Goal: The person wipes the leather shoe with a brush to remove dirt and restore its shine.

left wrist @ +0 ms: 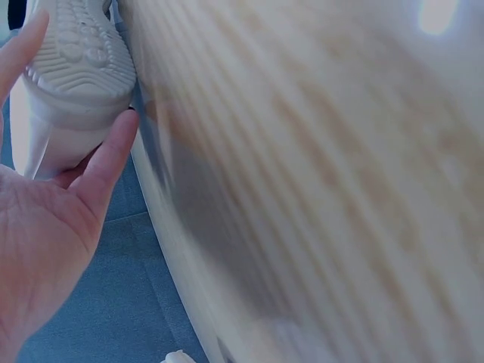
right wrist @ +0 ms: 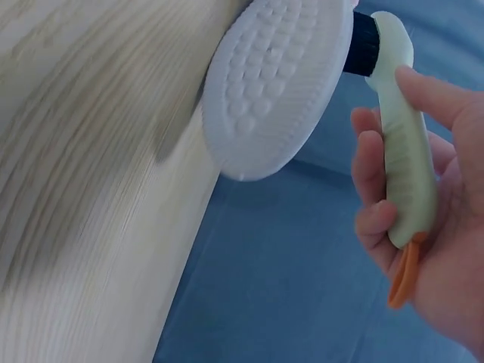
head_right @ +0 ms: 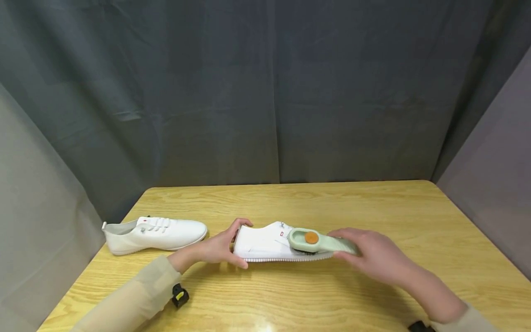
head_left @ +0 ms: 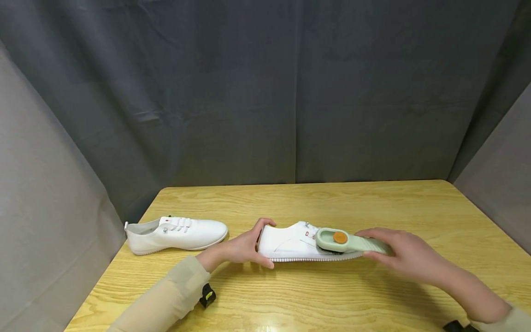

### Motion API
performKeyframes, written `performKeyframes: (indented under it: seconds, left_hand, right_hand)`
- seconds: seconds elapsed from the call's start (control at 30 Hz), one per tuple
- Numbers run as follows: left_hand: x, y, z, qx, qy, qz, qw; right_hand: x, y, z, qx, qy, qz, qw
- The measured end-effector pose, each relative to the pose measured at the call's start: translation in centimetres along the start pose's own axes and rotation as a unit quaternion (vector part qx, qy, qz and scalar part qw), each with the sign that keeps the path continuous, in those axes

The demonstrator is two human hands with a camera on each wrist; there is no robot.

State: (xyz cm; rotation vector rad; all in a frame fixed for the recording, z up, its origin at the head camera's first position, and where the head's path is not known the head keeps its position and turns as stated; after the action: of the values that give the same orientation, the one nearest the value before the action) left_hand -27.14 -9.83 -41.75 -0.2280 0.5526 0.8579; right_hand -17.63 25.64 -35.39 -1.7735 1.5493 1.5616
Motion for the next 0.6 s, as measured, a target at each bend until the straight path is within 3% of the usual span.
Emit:
performKeyframes:
  seconds: [0.13, 0.33, 0.43, 0.6]
  left_hand:
    - [0.0, 0.0, 0.0, -0.001, -0.006, 0.001, 1.0]
    - [0.0, -0.2, 0.5, -0.001, -0.005, 0.002, 1.0]
    - [0.0, -0.2, 0.4, -0.002, -0.006, 0.0, 1.0]
    - [0.0, 0.1, -0.1, 0.002, 0.001, -0.001, 1.0]
  right_hand:
    - [-0.6, 0.0, 1.6, 0.05, -0.015, -0.002, 0.999]
    - [-1.4, -0.2, 3.7, 0.091, -0.053, 0.018, 0.994]
    - [-1.7, -0.3, 3.4, 0.08, -0.039, 0.031, 0.996]
    - [-1.4, -0.5, 1.2, 0.026, -0.023, 0.053, 0.998]
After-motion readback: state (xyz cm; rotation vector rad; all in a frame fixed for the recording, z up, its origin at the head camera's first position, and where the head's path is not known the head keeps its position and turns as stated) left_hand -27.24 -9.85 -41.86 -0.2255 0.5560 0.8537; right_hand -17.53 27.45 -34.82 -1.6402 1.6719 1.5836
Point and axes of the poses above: each hand's wrist, its own y-axis towards the middle knuckle, its own x-axis out of the palm, z = x × y, the point moved 2 cm from there along y, towards the middle knuckle, and after that the axes turned 9 degrees about z, right-handed, at the moved point
